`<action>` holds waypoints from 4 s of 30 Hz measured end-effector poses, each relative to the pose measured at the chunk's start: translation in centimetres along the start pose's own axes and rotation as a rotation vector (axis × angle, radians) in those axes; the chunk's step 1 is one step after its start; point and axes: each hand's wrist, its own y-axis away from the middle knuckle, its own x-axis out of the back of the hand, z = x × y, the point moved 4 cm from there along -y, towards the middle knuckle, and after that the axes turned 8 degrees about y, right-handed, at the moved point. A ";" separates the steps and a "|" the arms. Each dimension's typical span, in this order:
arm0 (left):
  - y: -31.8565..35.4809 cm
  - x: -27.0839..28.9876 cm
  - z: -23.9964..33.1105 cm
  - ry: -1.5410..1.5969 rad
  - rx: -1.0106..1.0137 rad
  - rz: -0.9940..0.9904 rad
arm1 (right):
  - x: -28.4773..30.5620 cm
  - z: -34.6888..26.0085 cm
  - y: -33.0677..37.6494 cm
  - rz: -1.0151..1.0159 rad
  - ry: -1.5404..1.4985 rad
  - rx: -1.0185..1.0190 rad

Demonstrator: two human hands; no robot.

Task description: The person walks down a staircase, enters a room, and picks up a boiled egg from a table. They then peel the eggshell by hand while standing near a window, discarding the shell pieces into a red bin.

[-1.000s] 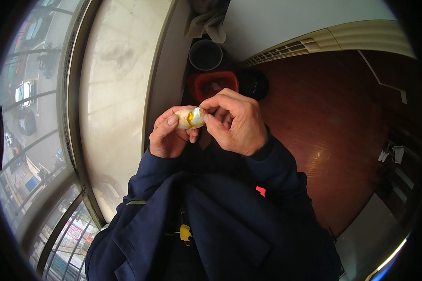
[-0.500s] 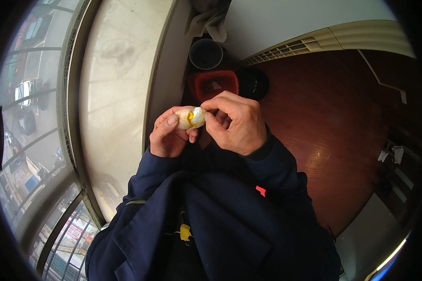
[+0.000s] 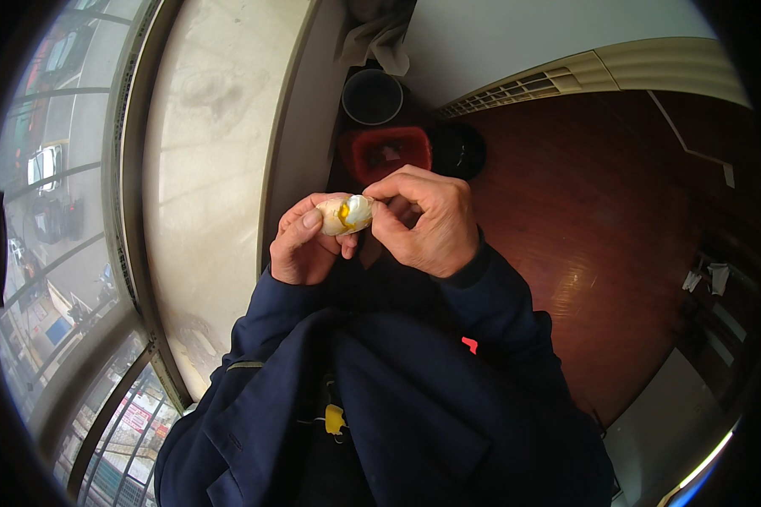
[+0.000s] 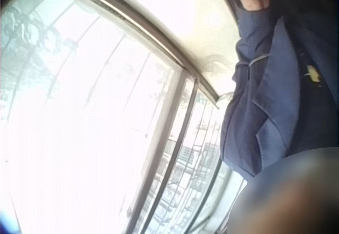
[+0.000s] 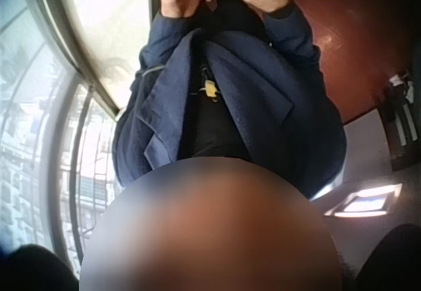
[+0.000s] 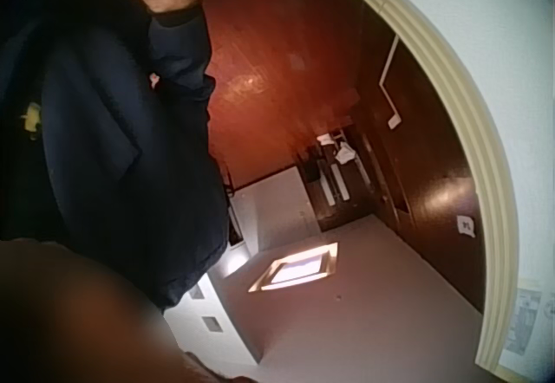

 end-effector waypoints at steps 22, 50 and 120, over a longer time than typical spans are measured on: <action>0.0 -0.2 -0.5 0.038 0.072 -0.006 | 0.3 2.3 0.1 -0.131 -0.357 -0.272; -0.6 0.1 -1.1 0.048 0.149 -0.186 | 1.3 3.7 -0.5 -0.331 -0.524 -0.344; -0.4 0.6 0.6 -0.128 -0.060 -0.148 | -0.4 3.1 0.0 -0.354 -0.322 -0.403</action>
